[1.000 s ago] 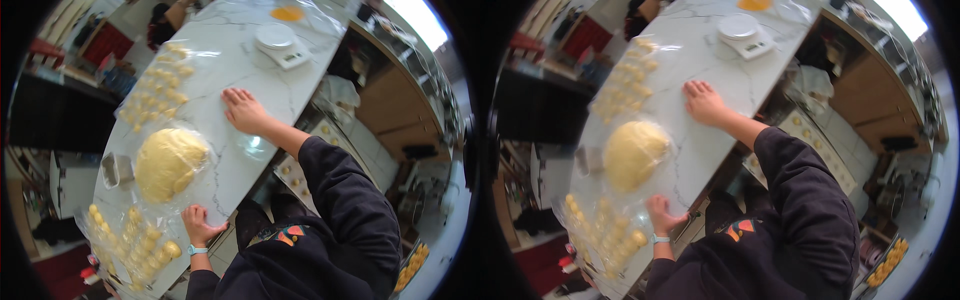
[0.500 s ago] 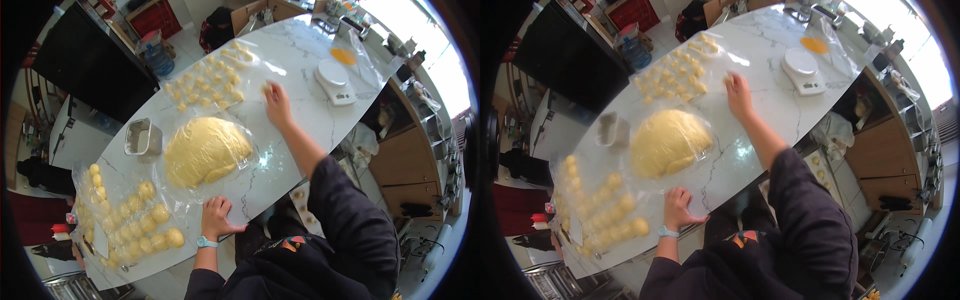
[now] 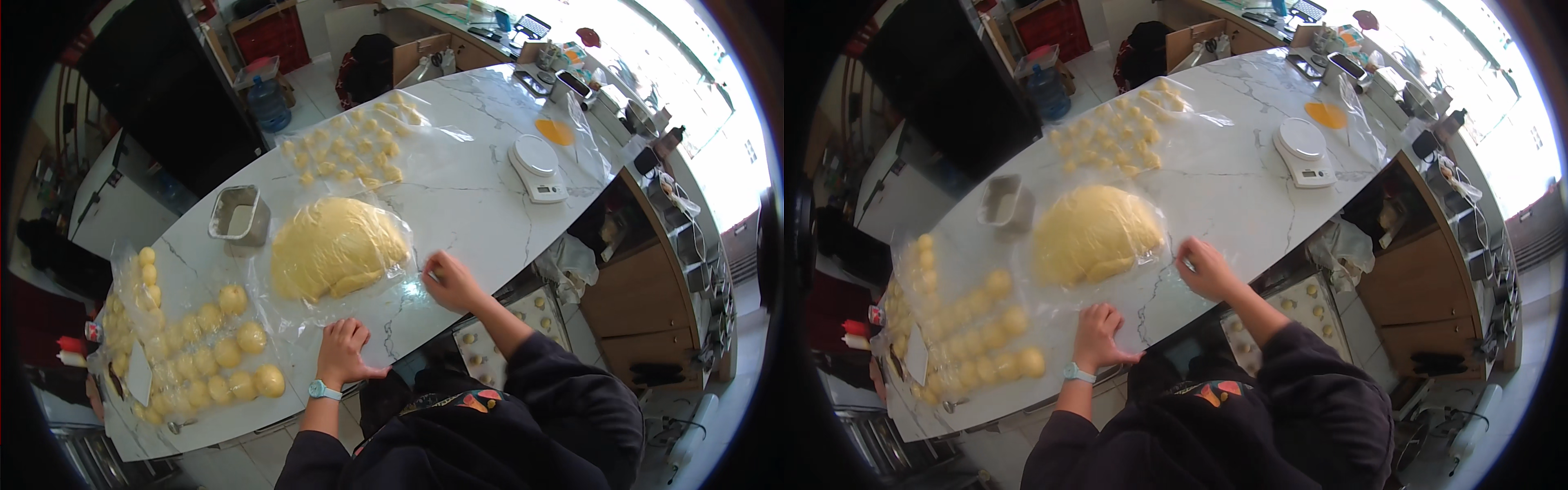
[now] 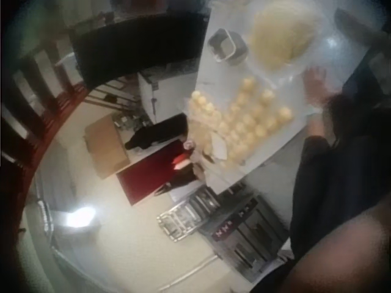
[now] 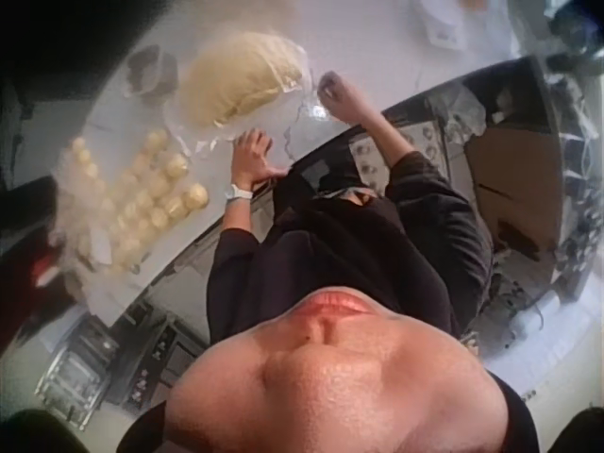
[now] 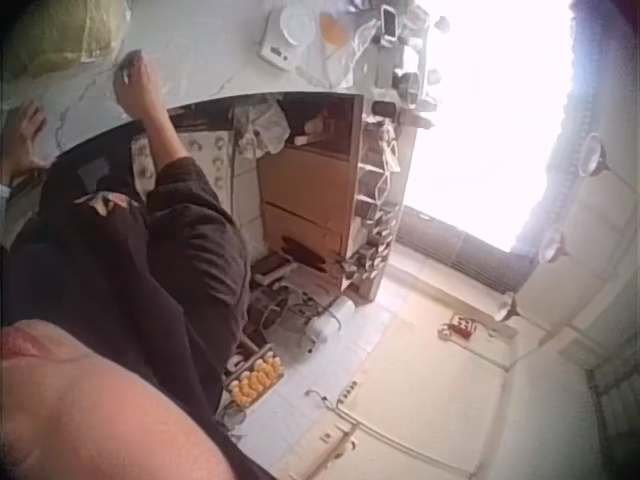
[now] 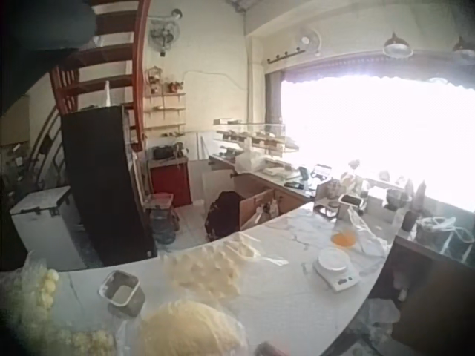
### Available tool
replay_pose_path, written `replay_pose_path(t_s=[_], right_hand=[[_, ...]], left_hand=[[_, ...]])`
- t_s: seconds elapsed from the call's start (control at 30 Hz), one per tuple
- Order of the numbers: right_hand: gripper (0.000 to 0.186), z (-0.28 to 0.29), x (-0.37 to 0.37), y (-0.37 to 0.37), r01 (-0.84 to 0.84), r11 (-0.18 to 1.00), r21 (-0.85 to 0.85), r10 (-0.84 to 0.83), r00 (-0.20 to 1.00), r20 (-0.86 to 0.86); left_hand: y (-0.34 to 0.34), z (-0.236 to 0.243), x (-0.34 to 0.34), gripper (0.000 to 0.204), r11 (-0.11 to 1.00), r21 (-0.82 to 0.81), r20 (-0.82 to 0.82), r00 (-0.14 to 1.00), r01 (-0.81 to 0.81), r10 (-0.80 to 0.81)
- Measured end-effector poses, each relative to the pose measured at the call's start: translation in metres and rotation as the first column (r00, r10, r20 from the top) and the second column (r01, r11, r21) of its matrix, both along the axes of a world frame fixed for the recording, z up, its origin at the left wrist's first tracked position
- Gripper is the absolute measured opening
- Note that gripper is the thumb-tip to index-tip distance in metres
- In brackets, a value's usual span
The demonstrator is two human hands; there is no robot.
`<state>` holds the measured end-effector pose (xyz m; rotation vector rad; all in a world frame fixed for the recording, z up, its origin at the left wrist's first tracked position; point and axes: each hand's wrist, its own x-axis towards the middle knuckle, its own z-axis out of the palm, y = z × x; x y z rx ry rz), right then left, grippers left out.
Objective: The person prepares small portions of dough by hand on a counter. The person takes pieces from a large dough mass, rolls them into small balls, and places them onto a metal tray.
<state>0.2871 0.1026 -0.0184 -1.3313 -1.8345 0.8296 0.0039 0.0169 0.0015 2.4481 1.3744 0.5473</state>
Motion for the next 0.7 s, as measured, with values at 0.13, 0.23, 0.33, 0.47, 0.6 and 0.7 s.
replay_pose_path(t_s=[0.13,0.23,0.33,0.47,0.6,0.7], right_hand=[[0.015,-0.004,0.067,0.029,0.136,0.937,0.323,-0.228,0.937,0.266],[0.016,-0.002,0.033,0.080,0.172,0.839,0.516,-0.351,0.895,0.274],[0.015,-0.001,-0.005,0.046,0.061,0.991,0.116,-0.079,0.985,0.154],[0.017,-0.018,0.068,0.013,0.052,0.986,0.158,-0.054,0.998,0.009],[0.014,-0.007,0.056,0.079,0.172,0.867,0.468,-0.307,0.924,0.227],[0.014,0.001,0.000,0.045,0.065,0.987,0.144,-0.088,0.984,0.155]], left_hand=[[0.000,0.000,0.006,0.064,0.999,0.041,0.054,0.998,0.016,-0.018],[0.004,0.002,0.005,0.065,1.000,-0.011,-0.008,1.000,-0.008,0.008],[-0.005,-0.002,-0.002,0.065,1.000,-0.007,-0.004,1.000,-0.024,0.024],[0.004,0.002,0.000,0.066,1.000,0.017,0.021,1.000,-0.006,0.005],[0.004,-0.001,0.006,0.066,1.000,-0.007,0.006,1.000,0.009,-0.009],[-0.001,-0.003,-0.001,0.066,1.000,-0.003,-0.009,1.000,-0.013,0.013]])
